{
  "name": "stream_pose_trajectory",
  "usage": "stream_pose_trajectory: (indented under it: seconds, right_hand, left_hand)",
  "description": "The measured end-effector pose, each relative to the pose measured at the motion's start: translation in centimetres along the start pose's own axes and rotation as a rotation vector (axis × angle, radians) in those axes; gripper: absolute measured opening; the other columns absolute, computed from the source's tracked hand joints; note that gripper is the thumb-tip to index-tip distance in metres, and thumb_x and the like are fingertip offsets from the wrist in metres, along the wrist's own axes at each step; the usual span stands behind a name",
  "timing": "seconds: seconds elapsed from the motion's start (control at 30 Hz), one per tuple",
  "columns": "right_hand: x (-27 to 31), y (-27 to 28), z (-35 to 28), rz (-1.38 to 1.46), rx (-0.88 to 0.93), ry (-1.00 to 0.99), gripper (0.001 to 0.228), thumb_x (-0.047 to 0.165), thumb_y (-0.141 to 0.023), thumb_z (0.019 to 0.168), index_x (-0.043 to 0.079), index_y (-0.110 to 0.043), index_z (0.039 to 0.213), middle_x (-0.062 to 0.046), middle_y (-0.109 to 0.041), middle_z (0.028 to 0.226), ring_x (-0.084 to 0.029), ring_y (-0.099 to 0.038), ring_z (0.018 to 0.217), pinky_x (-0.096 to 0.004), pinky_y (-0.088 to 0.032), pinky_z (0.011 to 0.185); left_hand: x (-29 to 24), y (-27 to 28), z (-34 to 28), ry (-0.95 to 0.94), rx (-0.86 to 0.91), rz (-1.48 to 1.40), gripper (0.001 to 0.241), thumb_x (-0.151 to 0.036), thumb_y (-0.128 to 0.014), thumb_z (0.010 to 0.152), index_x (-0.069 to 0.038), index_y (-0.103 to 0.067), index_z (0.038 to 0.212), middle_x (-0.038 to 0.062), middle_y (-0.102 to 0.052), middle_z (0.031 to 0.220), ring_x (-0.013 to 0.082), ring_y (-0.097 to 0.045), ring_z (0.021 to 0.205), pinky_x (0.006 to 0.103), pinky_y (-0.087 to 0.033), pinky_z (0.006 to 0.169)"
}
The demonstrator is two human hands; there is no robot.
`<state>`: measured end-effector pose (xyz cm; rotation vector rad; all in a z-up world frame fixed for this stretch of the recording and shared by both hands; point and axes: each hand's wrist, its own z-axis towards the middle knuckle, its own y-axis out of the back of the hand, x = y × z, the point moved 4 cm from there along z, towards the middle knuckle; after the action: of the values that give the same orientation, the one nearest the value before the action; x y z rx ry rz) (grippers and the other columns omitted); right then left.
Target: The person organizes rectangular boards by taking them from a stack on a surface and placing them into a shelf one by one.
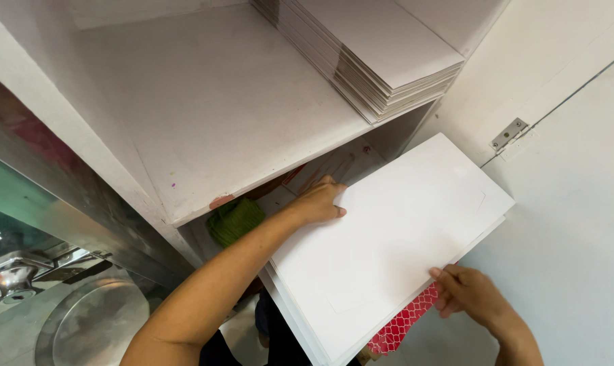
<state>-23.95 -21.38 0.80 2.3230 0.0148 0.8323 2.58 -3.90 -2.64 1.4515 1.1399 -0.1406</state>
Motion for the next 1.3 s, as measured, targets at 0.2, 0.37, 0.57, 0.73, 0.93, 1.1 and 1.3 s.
stream_pose_trajectory:
  seconds: [0.2, 0.37, 0.57, 0.73, 0.93, 1.1, 1.3]
  right_hand:
    - [5.0, 3.3, -1.8, -0.144, -0.243, 0.267, 0.040, 0.030, -0.064, 0.100, 0.001, -0.065, 0.071, -0.010, -0.079, 0.070, -0.021, -0.073, 0.064, -0.030, -0.053, 0.075]
    - [11.3, 4.7, -1.9, -0.216, -0.426, 0.538, 0.027, 0.037, -0.061, 0.099, 0.011, -0.068, 0.096, 0.002, -0.072, 0.083, -0.014, -0.061, 0.080, -0.029, -0.044, 0.079]
    - [19.9, 5.1, 1.9, -0.225, -0.635, 1.102, 0.027, 0.025, -0.076, 0.097, 0.006, -0.067, 0.115, -0.016, -0.070, 0.109, -0.037, -0.065, 0.111, -0.048, -0.053, 0.092]
    - [25.8, 4.2, 2.9, -0.341, -0.754, 1.349, 0.023, 0.017, -0.076, 0.095, 0.008, -0.066, 0.114, -0.014, -0.062, 0.108, -0.038, -0.061, 0.109, -0.049, -0.047, 0.096]
    - [30.1, 4.1, 6.3, -0.457, -0.737, 1.269, 0.034, 0.022, -0.079, 0.089, 0.010, -0.061, 0.115, -0.012, -0.059, 0.108, -0.038, -0.061, 0.108, -0.054, -0.052, 0.090]
    - [31.4, 4.1, 7.8, -0.540, -0.698, 1.114, 0.040, 0.022, -0.080, 0.085, 0.010, -0.061, 0.118, -0.010, -0.066, 0.110, -0.035, -0.065, 0.108, -0.057, -0.055, 0.085]
    - [31.7, 4.6, 7.1, -0.657, -0.747, 1.168, 0.031, 0.020, -0.076, 0.090, 0.006, -0.065, 0.115, -0.012, -0.073, 0.104, -0.037, -0.072, 0.099, -0.056, -0.058, 0.082]
  left_hand:
    - [-0.4, -0.2, -0.6, 0.025, -0.026, 0.047, 0.069, -0.030, -0.064, 0.094, -0.012, -0.036, 0.154, 0.013, -0.037, 0.147, 0.0315, -0.032, 0.142, 0.0483, -0.036, 0.113]
    - [-1.7, 0.3, -2.0, 0.063, -0.013, 0.055, 0.066, -0.028, -0.062, 0.096, -0.012, -0.035, 0.154, 0.013, -0.036, 0.149, 0.0307, -0.030, 0.143, 0.0489, -0.036, 0.114]
    - [-1.3, 0.4, -2.2, -0.051, -0.130, 0.067, 0.056, -0.019, -0.066, 0.091, -0.001, -0.053, 0.143, 0.025, -0.050, 0.133, 0.0425, -0.050, 0.127, 0.0533, -0.047, 0.103]
    - [-1.5, 0.5, -2.0, -0.047, -0.119, 0.149, 0.056, -0.021, -0.068, 0.091, -0.001, -0.054, 0.142, 0.026, -0.052, 0.133, 0.0445, -0.052, 0.127, 0.0539, -0.047, 0.103]
    - [-3.6, 2.4, -3.5, -0.061, -0.098, 0.132, 0.055, -0.019, -0.066, 0.092, -0.003, -0.053, 0.143, 0.026, -0.056, 0.130, 0.0421, -0.055, 0.126, 0.0509, -0.048, 0.103]
    - [-6.7, 5.1, -5.5, -0.156, -0.172, -0.072, 0.050, -0.008, -0.063, 0.091, 0.001, -0.055, 0.140, 0.028, -0.058, 0.128, 0.0434, -0.056, 0.124, 0.0510, -0.049, 0.102]
    - [-6.6, 7.1, -4.1, -0.257, -0.257, -0.247, 0.045, -0.009, -0.065, 0.092, -0.005, -0.060, 0.136, 0.016, -0.064, 0.121, 0.0276, -0.064, 0.115, 0.0373, -0.055, 0.093]
